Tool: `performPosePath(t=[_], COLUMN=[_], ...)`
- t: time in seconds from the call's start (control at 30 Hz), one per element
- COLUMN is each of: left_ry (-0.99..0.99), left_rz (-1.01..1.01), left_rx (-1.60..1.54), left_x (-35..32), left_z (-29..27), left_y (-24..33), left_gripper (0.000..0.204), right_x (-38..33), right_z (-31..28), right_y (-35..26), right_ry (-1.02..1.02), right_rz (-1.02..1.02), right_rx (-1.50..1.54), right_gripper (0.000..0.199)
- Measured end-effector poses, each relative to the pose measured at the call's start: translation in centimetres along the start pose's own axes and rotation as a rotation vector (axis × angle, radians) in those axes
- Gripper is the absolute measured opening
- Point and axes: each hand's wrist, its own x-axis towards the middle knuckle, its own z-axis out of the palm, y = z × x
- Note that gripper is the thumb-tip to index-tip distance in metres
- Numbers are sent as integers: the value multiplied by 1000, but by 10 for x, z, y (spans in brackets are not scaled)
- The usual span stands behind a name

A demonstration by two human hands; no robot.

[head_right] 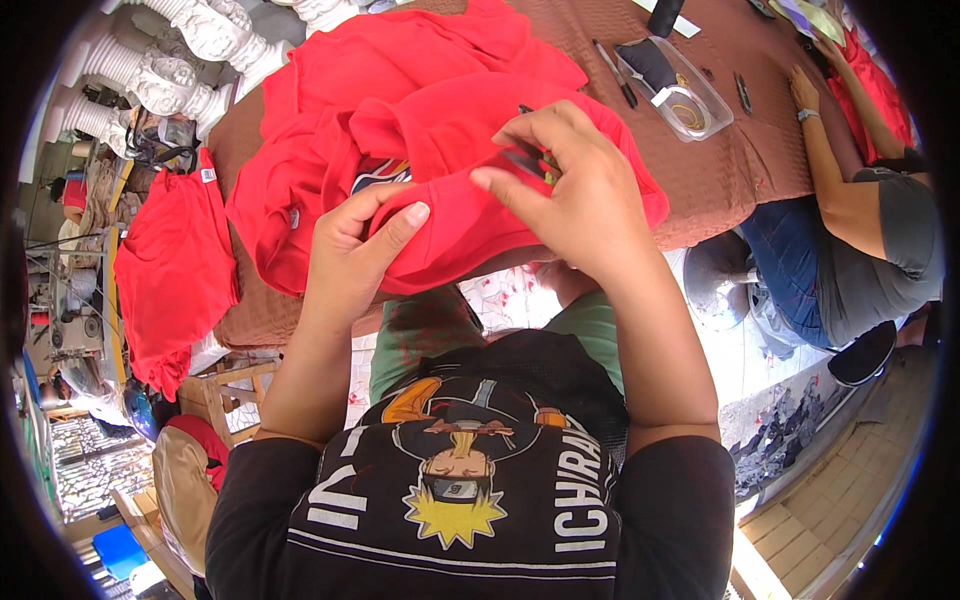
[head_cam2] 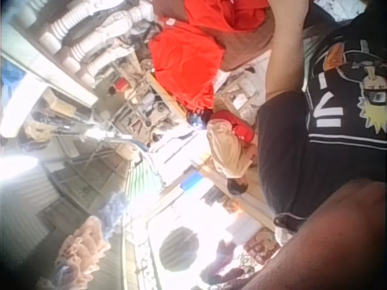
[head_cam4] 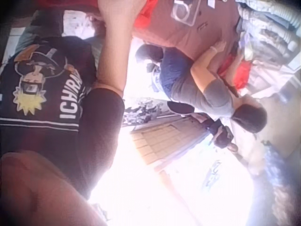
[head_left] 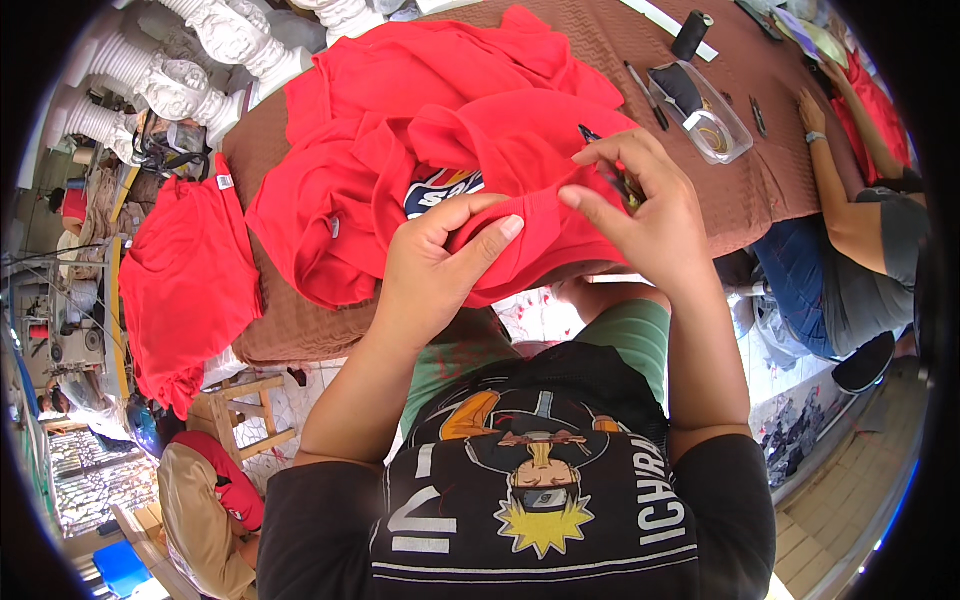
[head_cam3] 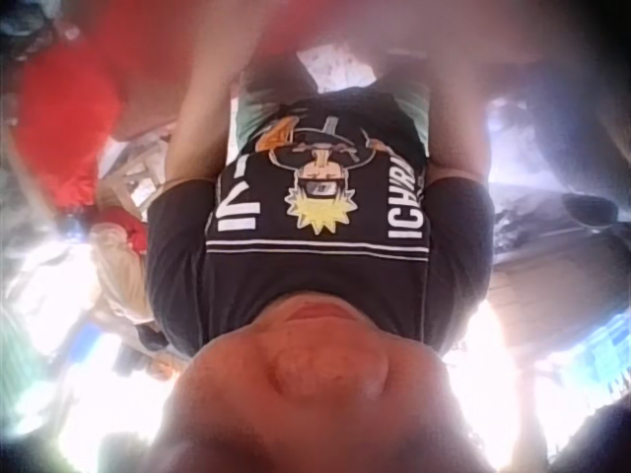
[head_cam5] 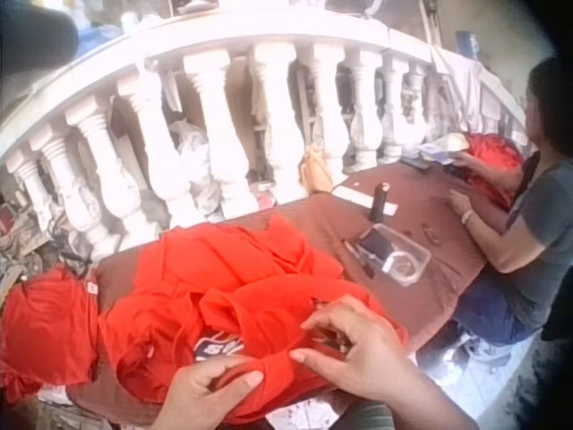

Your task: The person trims excess threads and edges from red t-shirts using snips, then folds and stacks the shirts on a table.

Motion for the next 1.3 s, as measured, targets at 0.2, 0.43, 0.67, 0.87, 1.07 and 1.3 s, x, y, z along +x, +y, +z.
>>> performPosePath(t=[0.2,0.43,0.67,0.87,1.07,1.3], left_ry=[53,40,48,47,-537,1], left_rz=[162,208,221,227,499,336], left_rx=[171,193,247,308,847,549], left_x=[-2,-1,-2,-2,-28,-10], left_z=[1,4,4,6,26,-36], left_y=[-3,-4,-3,-4,-11,0], left_gripper=[18,20,20,19,43,13], right_x=[-11,-16,-15,-14,-8,-12], right_z=[-8,-10,-9,-9,-23,-25], right_y=[-15,-21,-21,-15,-12,4], right_ry=[-22,-33,-42,12,211,226], right_rz=[-170,-232,-242,-266,-154,12], right_rx=[45,47,39,22,88,216], right_gripper=[28,21,19,20,23,24])
